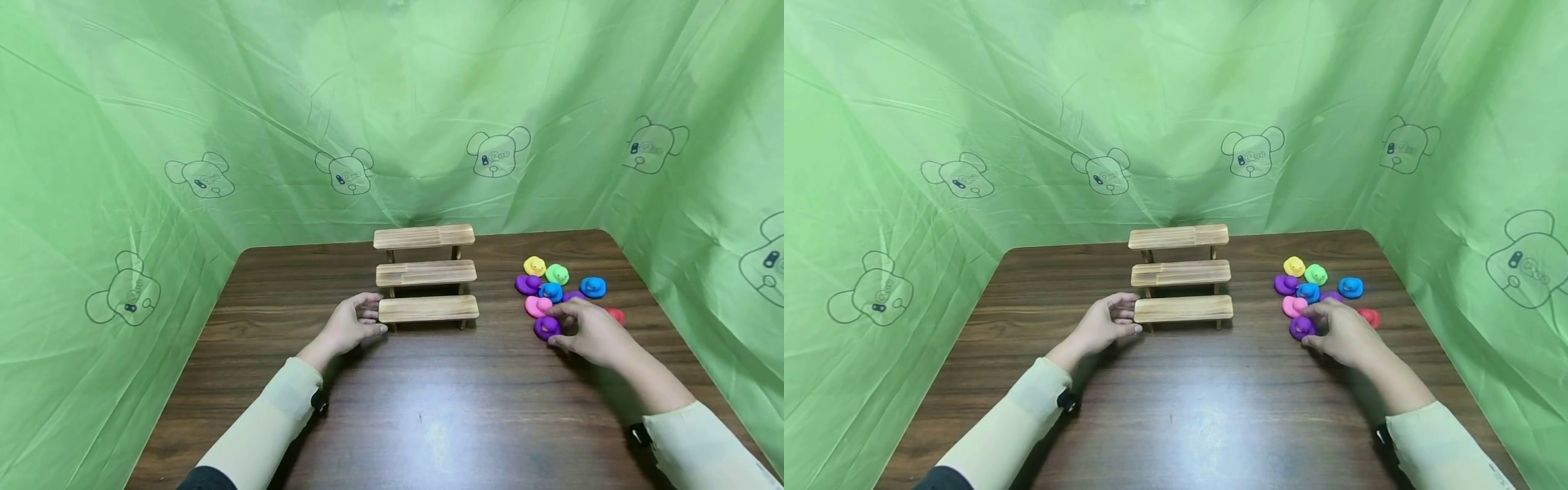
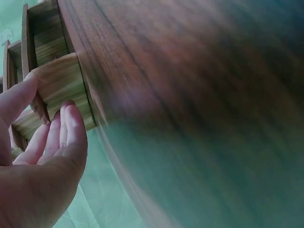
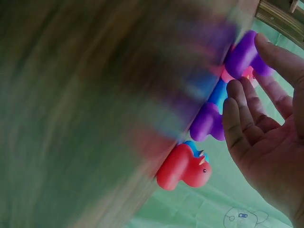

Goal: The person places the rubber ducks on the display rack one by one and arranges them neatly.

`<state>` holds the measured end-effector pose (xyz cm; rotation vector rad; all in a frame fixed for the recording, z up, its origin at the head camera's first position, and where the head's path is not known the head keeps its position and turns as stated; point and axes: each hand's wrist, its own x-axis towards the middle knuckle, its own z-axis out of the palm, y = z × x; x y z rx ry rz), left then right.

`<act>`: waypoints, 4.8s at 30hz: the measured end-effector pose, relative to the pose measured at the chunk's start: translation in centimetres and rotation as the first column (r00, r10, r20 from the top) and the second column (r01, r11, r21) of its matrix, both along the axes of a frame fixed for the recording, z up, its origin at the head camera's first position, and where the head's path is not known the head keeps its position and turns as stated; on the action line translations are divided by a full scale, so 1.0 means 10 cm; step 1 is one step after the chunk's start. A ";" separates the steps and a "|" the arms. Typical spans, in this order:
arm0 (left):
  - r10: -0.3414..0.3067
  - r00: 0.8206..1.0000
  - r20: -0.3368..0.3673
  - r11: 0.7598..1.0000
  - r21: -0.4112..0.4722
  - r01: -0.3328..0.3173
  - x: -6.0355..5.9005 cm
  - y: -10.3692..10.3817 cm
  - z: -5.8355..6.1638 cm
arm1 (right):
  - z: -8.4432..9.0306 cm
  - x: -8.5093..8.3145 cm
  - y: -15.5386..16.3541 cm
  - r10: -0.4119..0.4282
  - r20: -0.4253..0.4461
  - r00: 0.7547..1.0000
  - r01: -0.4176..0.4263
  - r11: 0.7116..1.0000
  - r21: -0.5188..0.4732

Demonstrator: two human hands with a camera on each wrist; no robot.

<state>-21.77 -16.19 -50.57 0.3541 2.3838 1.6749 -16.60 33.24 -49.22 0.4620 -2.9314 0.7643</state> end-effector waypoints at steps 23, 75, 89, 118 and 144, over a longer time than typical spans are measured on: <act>0.024 0.999 0.045 1.000 -0.007 -0.023 0.00 -0.04 0.00 | -0.10 -0.06 -0.03 0.022 -0.029 0.999 -0.024 0.999 -0.047; 0.008 0.998 0.057 1.000 0.022 -0.009 -0.05 -0.04 0.02 | 0.30 -0.39 -1.85 0.311 -0.059 0.948 -0.306 0.854 -0.420; 0.015 0.997 0.077 1.000 0.019 -0.016 -0.07 -0.01 0.00 | 0.29 -0.49 -2.24 0.291 -0.029 0.956 -0.281 0.886 -0.369; 0.013 0.998 0.067 1.000 0.004 -0.013 -0.04 0.00 0.06 | 0.17 -0.45 -2.59 0.295 -0.124 0.947 -0.316 0.923 -0.218; 0.017 0.999 0.027 1.000 -0.011 -0.016 -0.07 -0.02 -0.01 | 0.28 -0.40 -1.71 0.147 -0.164 0.976 -0.202 0.895 -0.398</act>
